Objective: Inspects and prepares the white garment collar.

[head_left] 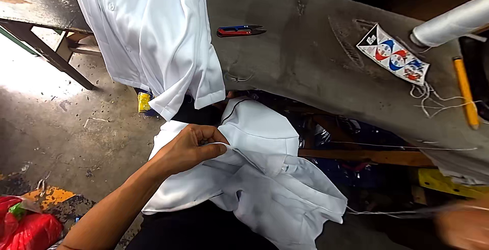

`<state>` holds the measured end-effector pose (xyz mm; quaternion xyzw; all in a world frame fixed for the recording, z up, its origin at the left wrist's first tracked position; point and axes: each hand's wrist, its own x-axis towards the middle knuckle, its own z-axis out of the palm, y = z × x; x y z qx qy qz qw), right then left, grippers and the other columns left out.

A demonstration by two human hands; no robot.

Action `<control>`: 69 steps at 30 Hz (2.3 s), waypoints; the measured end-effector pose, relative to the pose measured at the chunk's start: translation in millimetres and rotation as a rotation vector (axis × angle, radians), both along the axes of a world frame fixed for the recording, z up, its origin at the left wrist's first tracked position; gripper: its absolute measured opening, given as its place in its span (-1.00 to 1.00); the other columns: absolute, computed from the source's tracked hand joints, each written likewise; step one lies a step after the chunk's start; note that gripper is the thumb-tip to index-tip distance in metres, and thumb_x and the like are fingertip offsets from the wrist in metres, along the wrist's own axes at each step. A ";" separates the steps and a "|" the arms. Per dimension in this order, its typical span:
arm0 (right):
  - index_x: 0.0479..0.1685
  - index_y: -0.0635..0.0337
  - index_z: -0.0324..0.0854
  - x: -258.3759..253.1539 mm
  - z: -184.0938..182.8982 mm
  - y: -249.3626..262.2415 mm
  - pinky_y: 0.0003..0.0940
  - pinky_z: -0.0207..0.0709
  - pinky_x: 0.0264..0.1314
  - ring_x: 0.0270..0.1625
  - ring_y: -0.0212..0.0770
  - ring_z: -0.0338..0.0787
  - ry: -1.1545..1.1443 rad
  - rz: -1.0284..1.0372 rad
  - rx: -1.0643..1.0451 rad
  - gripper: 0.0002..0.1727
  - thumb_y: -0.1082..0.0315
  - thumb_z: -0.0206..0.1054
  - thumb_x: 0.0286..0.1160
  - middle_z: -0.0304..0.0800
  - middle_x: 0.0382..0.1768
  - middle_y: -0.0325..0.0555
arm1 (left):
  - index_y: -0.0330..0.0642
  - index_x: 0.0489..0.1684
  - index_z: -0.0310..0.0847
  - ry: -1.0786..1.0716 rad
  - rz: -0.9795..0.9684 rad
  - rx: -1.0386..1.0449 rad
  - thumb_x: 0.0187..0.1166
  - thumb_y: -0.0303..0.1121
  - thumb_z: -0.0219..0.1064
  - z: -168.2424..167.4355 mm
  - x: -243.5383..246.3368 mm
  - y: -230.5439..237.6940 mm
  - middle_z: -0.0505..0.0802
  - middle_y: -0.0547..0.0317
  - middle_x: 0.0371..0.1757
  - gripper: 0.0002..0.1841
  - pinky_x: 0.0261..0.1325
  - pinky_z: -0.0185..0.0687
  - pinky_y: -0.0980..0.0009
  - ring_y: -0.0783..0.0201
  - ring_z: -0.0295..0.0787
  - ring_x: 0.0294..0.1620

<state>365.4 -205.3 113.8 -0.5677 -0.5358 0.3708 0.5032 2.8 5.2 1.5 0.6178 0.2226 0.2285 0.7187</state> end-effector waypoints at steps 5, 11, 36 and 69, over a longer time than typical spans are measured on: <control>0.07 0.10 0.84 -109.4 -50.4 85.4 -0.51 0.79 -0.05 -0.11 -0.42 0.84 -0.311 0.203 0.250 -0.80 0.33 0.33 0.68 0.87 -0.13 -0.21 | -0.21 -0.16 0.78 0.027 -0.002 -0.076 0.66 -0.39 0.30 -0.6 5.3 6.2 0.78 0.38 -0.45 -0.86 -0.30 0.58 0.59 0.56 0.66 -0.42; -0.08 0.16 0.83 -134.5 -95.1 123.5 -0.50 0.65 -0.01 -0.11 -0.30 0.80 -0.675 0.167 0.249 -0.74 0.20 0.30 0.71 0.84 -0.22 -0.11 | -0.19 -0.21 0.77 0.045 -0.040 -0.201 0.66 -0.41 0.25 1.8 13.1 14.7 0.80 0.38 -0.42 -0.85 -0.24 0.63 0.56 0.55 0.70 -0.38; -0.12 0.09 0.71 -121.2 -102.7 159.3 -0.75 0.51 -0.46 -0.49 -0.62 0.63 -0.045 0.349 -0.040 -0.80 0.26 0.19 0.78 0.70 -0.49 -0.43 | -0.07 0.36 0.66 0.420 0.082 0.635 0.77 -0.19 0.18 89.1 3.2 57.0 0.78 0.38 -0.25 -0.66 -0.37 0.62 0.56 0.55 0.64 -0.39; -0.15 0.05 0.72 -125.0 -93.0 156.7 -0.77 0.46 -0.50 -0.52 -0.63 0.61 -0.036 0.345 -0.004 -0.77 0.22 0.18 0.79 0.67 -0.53 -0.47 | -0.14 0.14 0.87 0.399 0.095 0.627 0.68 -0.20 0.39 50.1 1.9 -2.3 0.90 0.30 -0.18 -0.72 -0.12 0.65 0.68 0.61 0.75 -0.20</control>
